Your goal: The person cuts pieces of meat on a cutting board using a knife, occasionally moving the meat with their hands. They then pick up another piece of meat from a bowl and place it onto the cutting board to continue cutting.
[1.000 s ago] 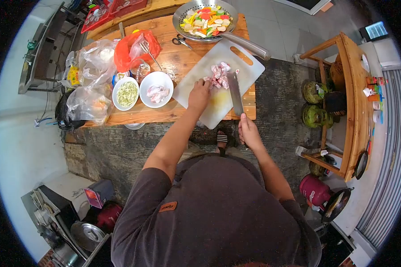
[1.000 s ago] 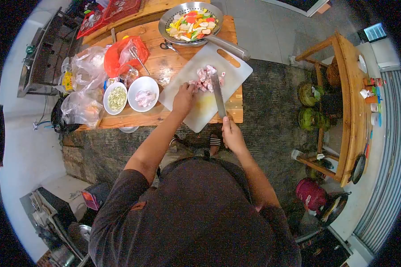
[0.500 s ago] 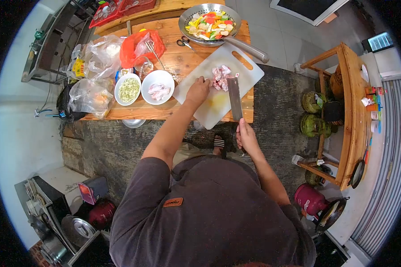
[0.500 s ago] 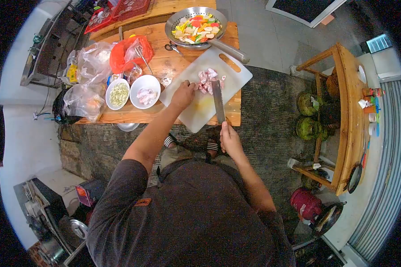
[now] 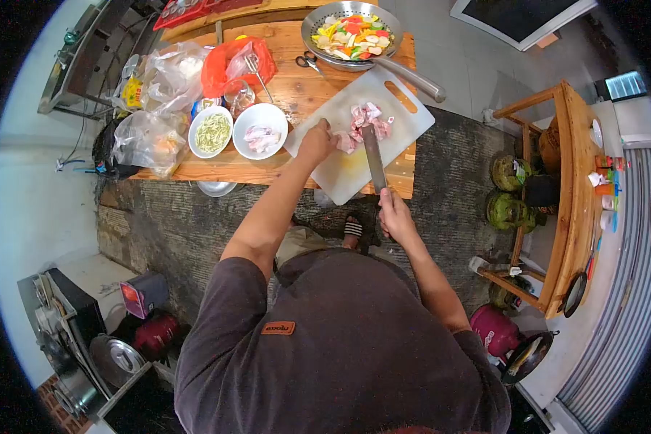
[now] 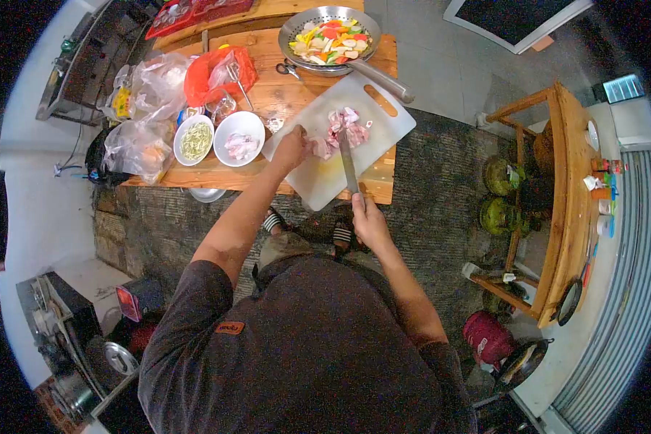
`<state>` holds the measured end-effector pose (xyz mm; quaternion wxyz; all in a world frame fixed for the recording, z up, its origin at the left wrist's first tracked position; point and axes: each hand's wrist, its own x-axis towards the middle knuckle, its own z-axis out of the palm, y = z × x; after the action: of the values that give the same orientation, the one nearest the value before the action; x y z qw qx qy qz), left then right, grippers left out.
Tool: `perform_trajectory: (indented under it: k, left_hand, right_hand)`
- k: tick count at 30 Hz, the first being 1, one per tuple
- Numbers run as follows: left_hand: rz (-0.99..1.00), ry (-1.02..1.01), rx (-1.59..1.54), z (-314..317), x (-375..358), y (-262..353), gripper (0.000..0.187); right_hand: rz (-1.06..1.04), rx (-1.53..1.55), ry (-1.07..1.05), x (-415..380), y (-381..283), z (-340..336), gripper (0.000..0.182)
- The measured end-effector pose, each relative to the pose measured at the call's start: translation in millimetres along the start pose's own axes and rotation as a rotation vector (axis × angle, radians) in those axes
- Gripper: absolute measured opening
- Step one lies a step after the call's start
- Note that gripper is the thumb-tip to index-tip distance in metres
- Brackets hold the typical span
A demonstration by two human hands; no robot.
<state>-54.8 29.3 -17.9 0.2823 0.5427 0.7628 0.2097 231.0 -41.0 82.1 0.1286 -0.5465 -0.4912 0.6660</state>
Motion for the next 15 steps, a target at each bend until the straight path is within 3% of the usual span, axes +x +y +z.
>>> perform_trajectory:
  k: [2,6,8,11,15]
  left_hand:
    - [0.039,0.149,-0.227,-3,-11,-1,0.034]
    - [0.097,0.234,-0.264,14,-21,-9,0.032]
    - [-0.06,0.273,-0.506,24,-21,-8,0.03]
    - [-0.118,0.279,-0.501,24,-23,-3,0.03]
    - [-0.169,0.282,-0.5,23,-21,0,0.031]
  right_hand:
    - [-0.054,-0.144,0.089,9,-2,8,0.047]
    - [-0.246,-0.424,0.141,32,-4,15,0.045]
    - [-0.446,-0.565,0.171,38,-16,23,0.042]
    - [-0.378,-0.671,0.216,52,-22,39,0.034]
    - [-0.385,-0.759,0.232,73,-22,50,0.038]
